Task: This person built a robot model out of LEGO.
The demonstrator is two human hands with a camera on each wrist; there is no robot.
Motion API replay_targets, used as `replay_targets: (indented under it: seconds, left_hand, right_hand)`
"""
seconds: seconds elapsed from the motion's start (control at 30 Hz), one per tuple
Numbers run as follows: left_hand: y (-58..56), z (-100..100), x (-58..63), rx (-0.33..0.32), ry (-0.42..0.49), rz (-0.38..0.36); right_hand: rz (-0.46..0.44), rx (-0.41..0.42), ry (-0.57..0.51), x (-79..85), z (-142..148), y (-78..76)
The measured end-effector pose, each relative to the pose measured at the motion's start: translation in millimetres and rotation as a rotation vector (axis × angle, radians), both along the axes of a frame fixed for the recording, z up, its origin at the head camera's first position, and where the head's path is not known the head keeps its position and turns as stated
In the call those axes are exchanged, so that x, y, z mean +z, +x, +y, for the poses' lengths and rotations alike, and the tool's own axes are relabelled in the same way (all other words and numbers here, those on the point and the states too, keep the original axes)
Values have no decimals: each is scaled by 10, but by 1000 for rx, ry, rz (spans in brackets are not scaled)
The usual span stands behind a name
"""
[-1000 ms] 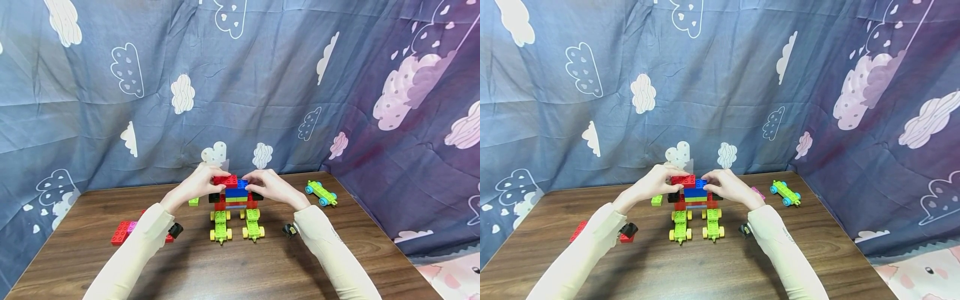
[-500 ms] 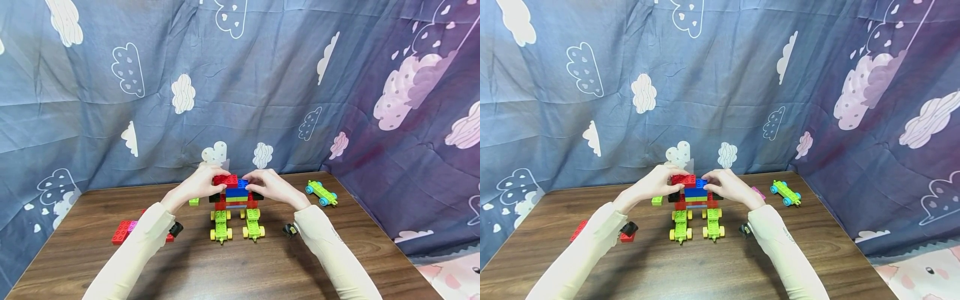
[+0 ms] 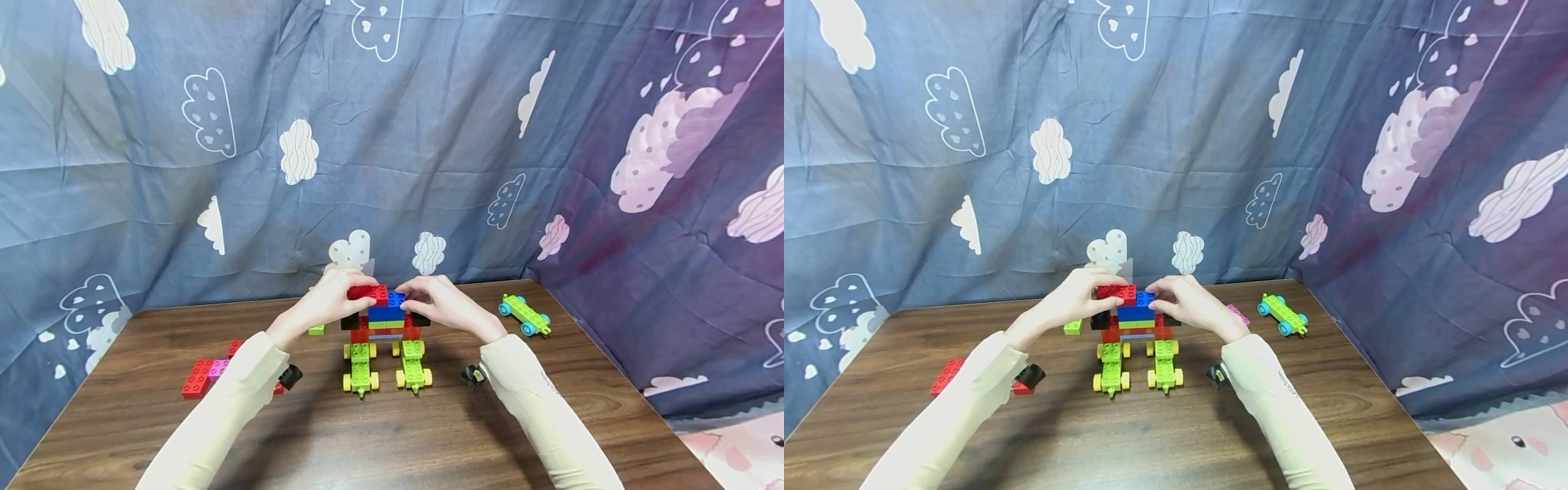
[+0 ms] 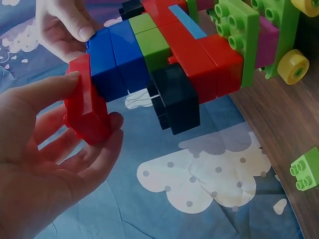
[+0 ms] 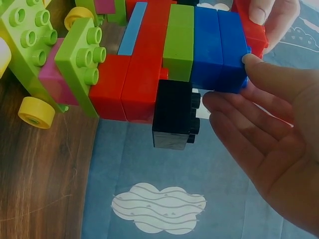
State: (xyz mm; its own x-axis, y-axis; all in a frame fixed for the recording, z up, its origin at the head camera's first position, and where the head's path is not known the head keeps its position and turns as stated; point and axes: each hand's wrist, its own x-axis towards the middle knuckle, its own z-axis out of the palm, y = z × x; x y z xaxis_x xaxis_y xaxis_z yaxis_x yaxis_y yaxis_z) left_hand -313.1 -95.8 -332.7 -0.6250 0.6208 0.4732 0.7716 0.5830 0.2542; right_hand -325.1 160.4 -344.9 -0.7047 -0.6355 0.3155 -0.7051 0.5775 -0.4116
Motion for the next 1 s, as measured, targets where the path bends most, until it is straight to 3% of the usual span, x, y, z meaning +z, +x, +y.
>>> replay_targets:
  seconds: [0.17,0.57,0.73,1.0]
  left_hand:
    - [6,-1,-28,-19,34,-9]
    - [5,-55,-124,15,27,-61]
    - [29,-140,-108,29,48,-95]
    - [37,-212,-91,47,84,-77]
  right_hand:
    - [-9,-6,-6,8,-5,3]
    - [-41,-14,3,-17,-5,17]
    - [-41,-17,1,-2,-10,25]
    - [-38,-24,0,4,-4,8]
